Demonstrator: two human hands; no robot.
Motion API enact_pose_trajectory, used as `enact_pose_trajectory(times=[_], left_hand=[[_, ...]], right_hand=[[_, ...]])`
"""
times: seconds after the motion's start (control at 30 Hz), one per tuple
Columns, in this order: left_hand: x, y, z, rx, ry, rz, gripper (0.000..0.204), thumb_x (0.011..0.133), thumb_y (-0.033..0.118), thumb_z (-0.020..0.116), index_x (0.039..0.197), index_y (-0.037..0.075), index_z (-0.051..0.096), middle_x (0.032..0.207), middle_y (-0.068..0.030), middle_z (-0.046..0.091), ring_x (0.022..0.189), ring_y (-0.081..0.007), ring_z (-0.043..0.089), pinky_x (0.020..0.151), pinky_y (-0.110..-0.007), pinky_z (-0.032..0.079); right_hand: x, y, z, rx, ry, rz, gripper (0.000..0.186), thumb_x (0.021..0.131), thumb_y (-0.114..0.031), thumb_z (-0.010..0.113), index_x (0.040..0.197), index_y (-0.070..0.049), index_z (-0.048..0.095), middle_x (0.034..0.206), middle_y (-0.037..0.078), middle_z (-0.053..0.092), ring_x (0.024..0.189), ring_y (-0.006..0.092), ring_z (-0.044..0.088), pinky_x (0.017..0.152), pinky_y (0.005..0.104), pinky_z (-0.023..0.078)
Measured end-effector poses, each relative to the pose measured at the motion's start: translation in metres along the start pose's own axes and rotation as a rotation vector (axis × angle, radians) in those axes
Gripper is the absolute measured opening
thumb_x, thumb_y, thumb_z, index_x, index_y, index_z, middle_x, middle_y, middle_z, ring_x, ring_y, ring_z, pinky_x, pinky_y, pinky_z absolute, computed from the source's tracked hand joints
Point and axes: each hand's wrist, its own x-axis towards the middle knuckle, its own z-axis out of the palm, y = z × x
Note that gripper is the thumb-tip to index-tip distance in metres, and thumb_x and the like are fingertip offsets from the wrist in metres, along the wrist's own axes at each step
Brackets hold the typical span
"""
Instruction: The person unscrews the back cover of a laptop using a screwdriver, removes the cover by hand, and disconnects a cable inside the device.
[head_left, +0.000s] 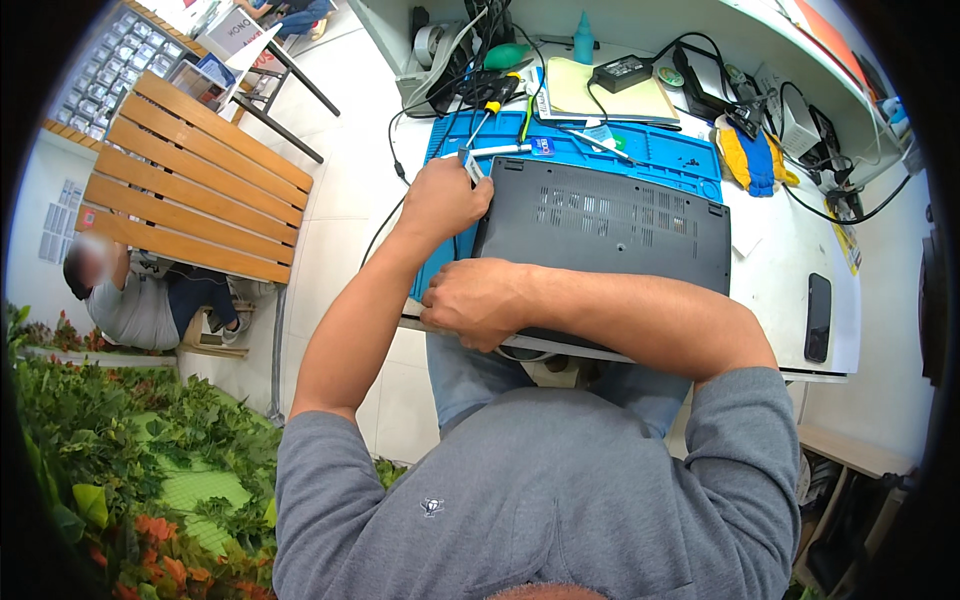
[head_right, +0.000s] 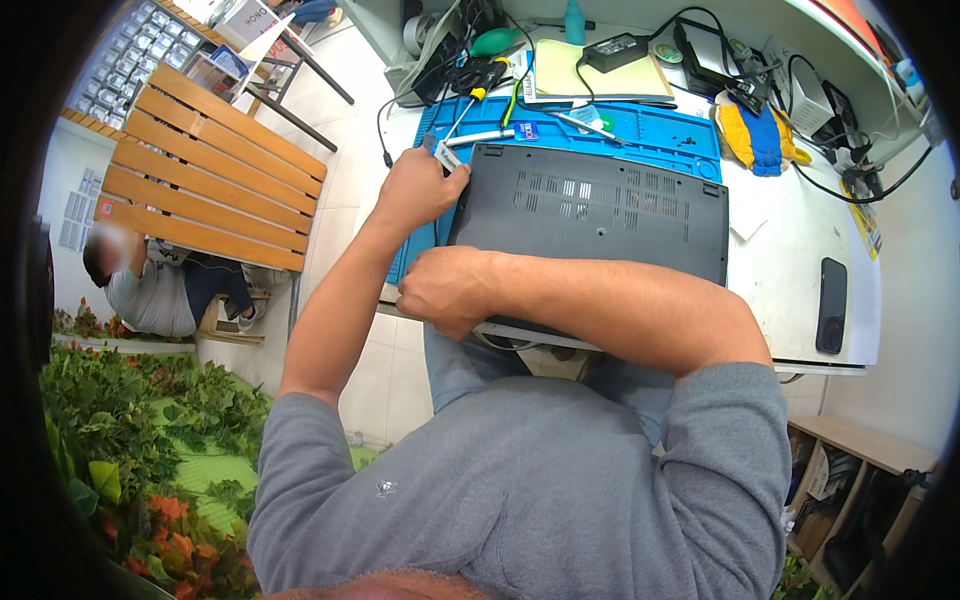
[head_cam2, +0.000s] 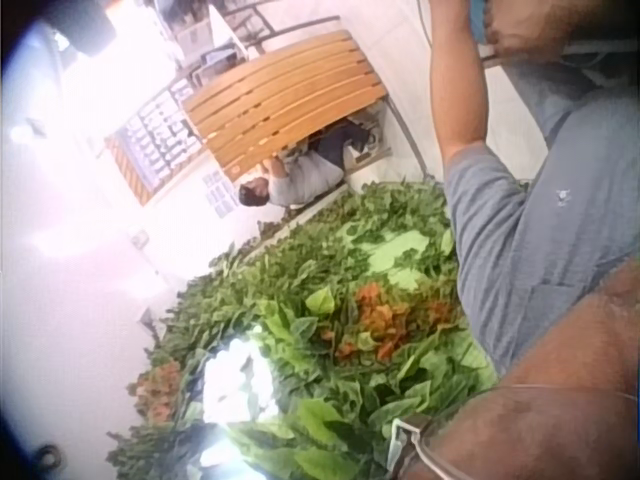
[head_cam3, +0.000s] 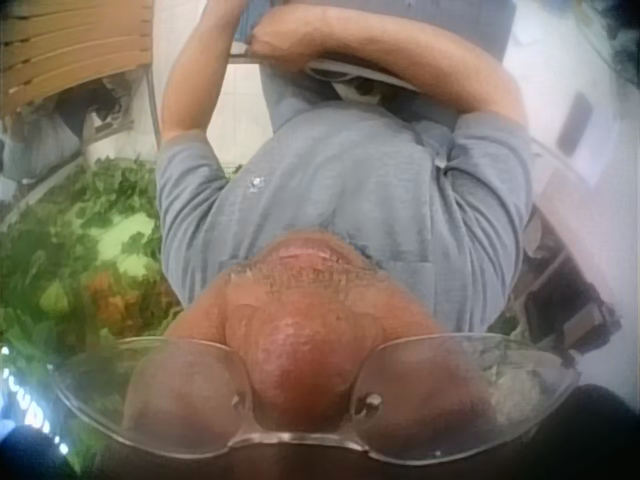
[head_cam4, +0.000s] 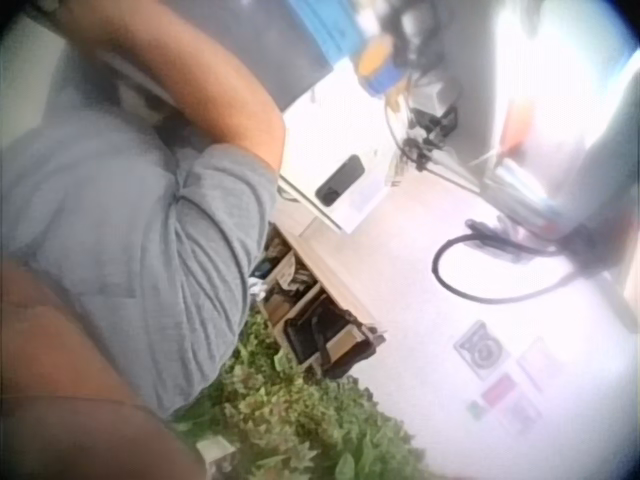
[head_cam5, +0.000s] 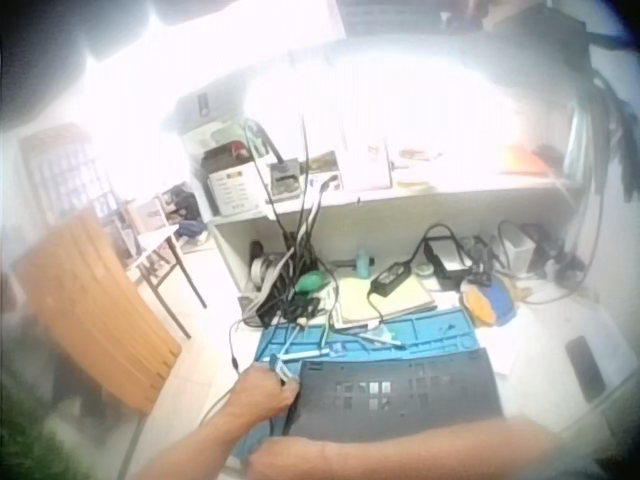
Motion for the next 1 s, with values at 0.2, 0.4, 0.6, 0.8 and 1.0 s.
enact_pose_trajectory(times=[0.2, 0.4, 0.6, 0.8, 1.0], left_hand=[[-0.003, -0.007, 0.0, -0.101, -0.004, -0.04, 0.048, 0.094, 0.037, 0.068, 0.068, -0.002, 0.071, 0.072, -0.025, 0.071, 0.073, -0.0475, 0.072, 0.074, -0.054, 0.061], [-0.004, 0.01, -0.016, -0.059, 0.002, -0.013, 0.045, 0.095, 0.036, 0.067, 0.07, -0.001, 0.074, 0.072, -0.0249, 0.072, 0.071, -0.0463, 0.072, 0.073, -0.053, 0.061], [0.011, 0.014, -0.005, -0.021, 0.088, -0.01, 0.049, 0.096, 0.04, 0.067, 0.075, -0.003, 0.076, 0.075, -0.0269, 0.072, 0.077, -0.047, 0.073, 0.079, -0.054, 0.061], [0.032, 0.009, -0.003, -0.051, 0.026, -0.031, 0.052, 0.097, 0.043, 0.066, 0.081, -0.006, 0.078, 0.085, -0.0297, 0.074, 0.087, -0.0478, 0.074, 0.085, -0.055, 0.06], [0.042, 0.004, -0.01, -0.139, -0.086, -0.079, 0.041, 0.095, 0.034, 0.063, 0.089, -0.004, 0.079, 0.093, -0.0282, 0.077, 0.093, -0.0472, 0.076, 0.088, -0.055, 0.061]], right_hand=[[0.001, -0.002, -0.003, 0.019, -0.043, 0.023, 0.03, 0.075, -0.008, 0.071, 0.102, 0.003, 0.075, 0.1, 0.019, 0.074, 0.099, 0.0396, 0.072, 0.092, 0.0499, 0.058], [-0.014, -0.011, 0.0, -0.098, 0.272, -0.059, 0.021, 0.075, -0.009, 0.076, 0.094, 0.0, 0.075, 0.094, 0.015, 0.075, 0.093, 0.0342, 0.073, 0.085, 0.0434, 0.058], [-0.026, -0.015, 0.007, -0.182, 0.324, 0.022, 0.014, 0.087, -0.011, 0.071, 0.097, -0.004, 0.076, 0.092, 0.011, 0.072, 0.094, 0.0291, 0.07, 0.087, 0.0418, 0.056], [-0.028, -0.017, -0.003, -0.112, 0.291, 0.038, 0.022, 0.087, -0.012, 0.071, 0.107, -0.005, 0.079, 0.103, 0.009, 0.071, 0.104, 0.0272, 0.066, 0.096, 0.0409, 0.053], [-0.031, -0.018, -0.005, -0.042, 0.342, 0.057, 0.026, 0.082, -0.014, 0.076, 0.107, -0.006, 0.08, 0.104, 0.007, 0.069, 0.108, 0.0256, 0.065, 0.098, 0.038, 0.049]])
